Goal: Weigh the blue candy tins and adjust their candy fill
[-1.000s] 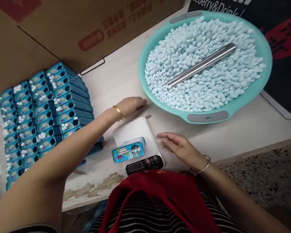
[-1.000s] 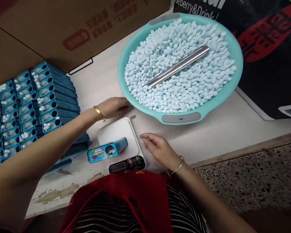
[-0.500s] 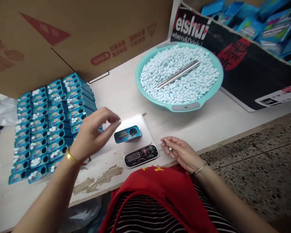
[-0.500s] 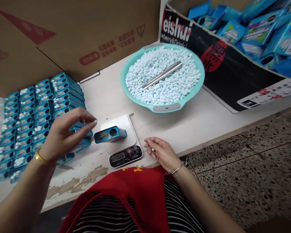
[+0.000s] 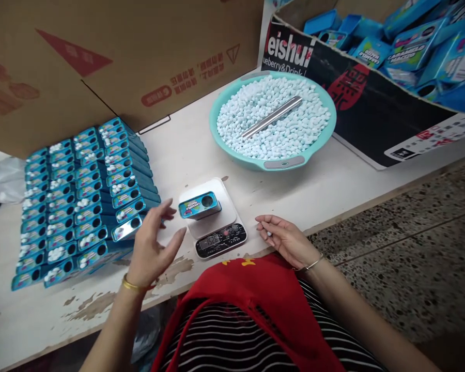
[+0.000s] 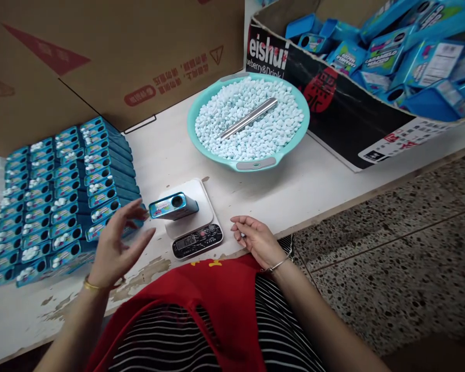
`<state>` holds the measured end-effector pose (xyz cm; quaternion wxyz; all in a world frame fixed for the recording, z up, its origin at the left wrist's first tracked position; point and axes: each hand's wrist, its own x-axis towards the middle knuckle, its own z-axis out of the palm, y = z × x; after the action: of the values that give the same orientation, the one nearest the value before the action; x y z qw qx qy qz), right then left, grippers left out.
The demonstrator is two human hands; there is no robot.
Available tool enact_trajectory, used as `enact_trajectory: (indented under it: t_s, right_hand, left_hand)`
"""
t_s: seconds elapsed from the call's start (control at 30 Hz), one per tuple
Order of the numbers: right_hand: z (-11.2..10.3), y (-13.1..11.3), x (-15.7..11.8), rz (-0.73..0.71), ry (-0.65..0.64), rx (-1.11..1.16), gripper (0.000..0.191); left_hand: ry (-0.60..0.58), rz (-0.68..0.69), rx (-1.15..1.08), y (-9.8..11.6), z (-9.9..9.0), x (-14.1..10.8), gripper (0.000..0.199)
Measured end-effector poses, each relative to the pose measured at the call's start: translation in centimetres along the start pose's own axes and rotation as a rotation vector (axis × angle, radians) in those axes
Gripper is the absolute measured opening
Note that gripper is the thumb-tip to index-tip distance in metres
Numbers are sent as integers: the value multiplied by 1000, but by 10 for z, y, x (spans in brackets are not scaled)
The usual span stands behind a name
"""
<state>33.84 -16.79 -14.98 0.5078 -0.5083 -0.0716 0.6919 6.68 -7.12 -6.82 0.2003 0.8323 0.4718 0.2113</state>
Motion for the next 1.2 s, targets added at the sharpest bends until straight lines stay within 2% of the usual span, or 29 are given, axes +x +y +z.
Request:
enact_trajectory:
  t_s: [0.1, 0.2, 0.5, 0.6, 0.67, 0.83, 0.9, 0.97, 1.1, 1.2]
  right_hand:
    - [2, 2, -1, -11, -1, -51, 32]
    - [8, 0, -2, 3, -16, -114, 35]
    - [16, 0, -2, -38, -24, -236, 40]
    - [23, -3, -2, -104, 4, -297, 39]
    - [36, -12, -1, -218, -6, -384, 37]
    - [92, -46, 7, -666, -148, -668, 25]
    - [109, -55, 13, -707, -201, -783, 23]
    - [116, -59, 17, -683, -218, -847, 22]
    - [102, -59, 22, -685, -139, -695, 28]
    - [73, -52, 23, -560, -39, -583, 34]
  left_hand:
    - [62, -192, -87, -15, 18, -35, 49]
    - [126, -291, -131, -24, 28, -52, 40]
    - [131, -166, -85, -27, 25, -49, 25]
    - [127, -145, -88, -29, 27, -49, 24]
    - [121, -137, -90, -30, 28, -48, 23]
    - [129, -98, -101, -27, 26, -43, 22]
    - [129, -79, -99, -25, 23, -40, 22]
    - [123, -64, -101, -23, 19, -37, 21]
    - [142, -49, -109, -18, 12, -30, 19]
    - [146, -70, -100, -18, 11, -24, 20]
